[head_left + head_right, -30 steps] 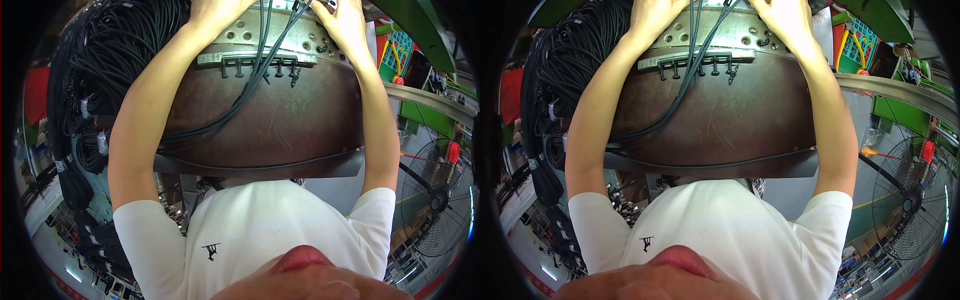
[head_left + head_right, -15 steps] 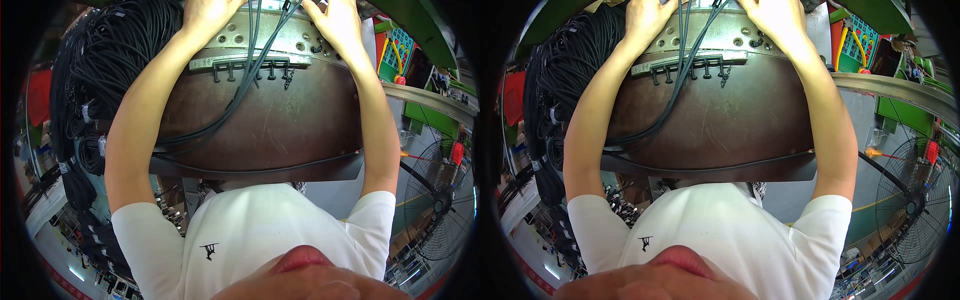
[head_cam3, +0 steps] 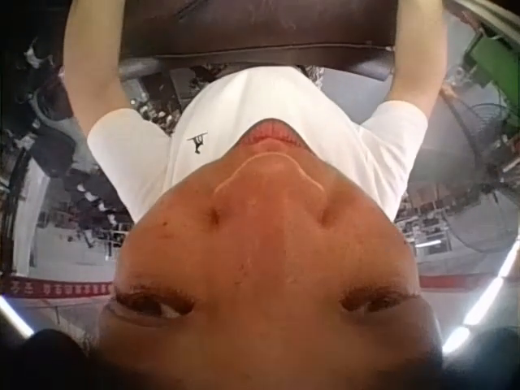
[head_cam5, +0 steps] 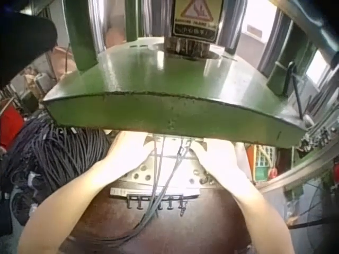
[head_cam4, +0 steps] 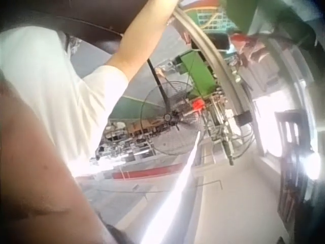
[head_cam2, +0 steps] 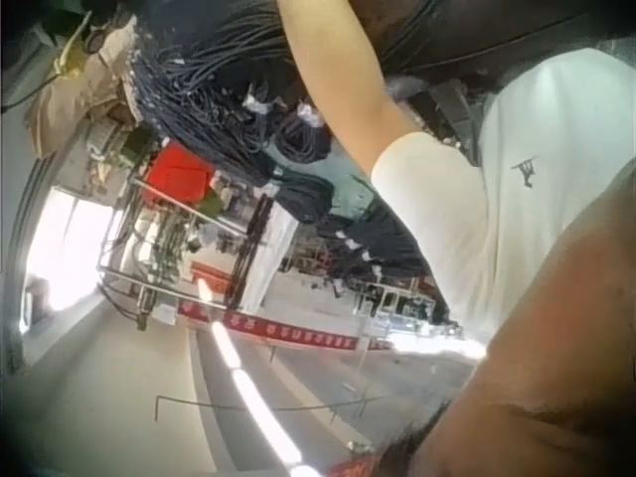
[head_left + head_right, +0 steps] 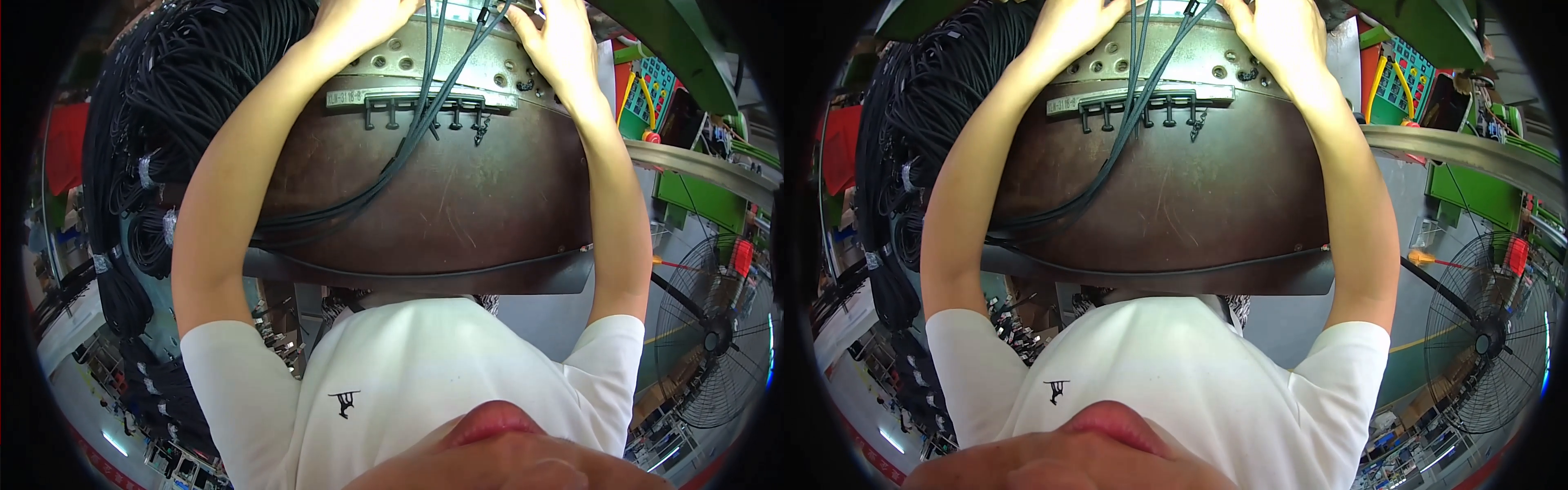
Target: Organizing and sorting bundles of black cables with connectors at a factory workbench.
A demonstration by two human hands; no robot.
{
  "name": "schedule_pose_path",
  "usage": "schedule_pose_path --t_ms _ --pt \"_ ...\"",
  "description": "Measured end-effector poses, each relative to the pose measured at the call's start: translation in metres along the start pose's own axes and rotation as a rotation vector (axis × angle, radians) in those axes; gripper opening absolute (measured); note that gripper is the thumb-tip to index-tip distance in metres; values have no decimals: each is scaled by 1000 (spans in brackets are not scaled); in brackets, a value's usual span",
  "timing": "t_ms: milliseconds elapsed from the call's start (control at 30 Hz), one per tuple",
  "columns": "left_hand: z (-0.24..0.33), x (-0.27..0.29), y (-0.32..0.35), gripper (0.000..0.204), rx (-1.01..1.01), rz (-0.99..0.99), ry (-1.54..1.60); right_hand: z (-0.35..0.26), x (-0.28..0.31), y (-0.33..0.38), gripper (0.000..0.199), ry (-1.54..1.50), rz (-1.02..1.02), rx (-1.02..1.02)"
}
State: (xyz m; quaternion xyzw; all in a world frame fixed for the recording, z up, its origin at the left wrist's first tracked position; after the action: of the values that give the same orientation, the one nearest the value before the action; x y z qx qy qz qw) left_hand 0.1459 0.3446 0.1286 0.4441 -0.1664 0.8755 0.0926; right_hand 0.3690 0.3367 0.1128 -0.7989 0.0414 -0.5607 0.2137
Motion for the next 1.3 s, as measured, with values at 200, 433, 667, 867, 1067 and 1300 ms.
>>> schedule_pose_path --t_ms 200,433,667,867,1067,1300 --pt "44 45 81 43 -129 -14 138 0 16 7 33 -6 177 146" --pt "37 47 309 41 233 -1057 513 12 122 160 21 -172 190 274" --pt "-26 -20 323 33 247 -348 -257 43 63 363 33 -132 -3 -545" --pt "-28 -25 330 35 131 -326 -317 46 18 404 11 -17 6 -382" --pt "-39 -32 338 37 149 -335 -340 48 26 392 22 -113 -131 -409" --pt "-53 -38 358 38 113 -310 -347 45 21 391 31 -74 -28 -386"
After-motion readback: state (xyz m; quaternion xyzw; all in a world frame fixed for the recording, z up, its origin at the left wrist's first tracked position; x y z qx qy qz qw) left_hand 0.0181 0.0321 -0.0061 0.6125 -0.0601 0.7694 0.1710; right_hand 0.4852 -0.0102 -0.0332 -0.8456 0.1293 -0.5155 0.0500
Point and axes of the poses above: each hand's wrist, its own y-axis away from the middle knuckle, its own x-axis out of the back of the hand, z = x × y, the point moved 3 cm from there along -y, towards the middle knuckle, and after that the axes turned 5 degrees about y, right-handed, at the moved point
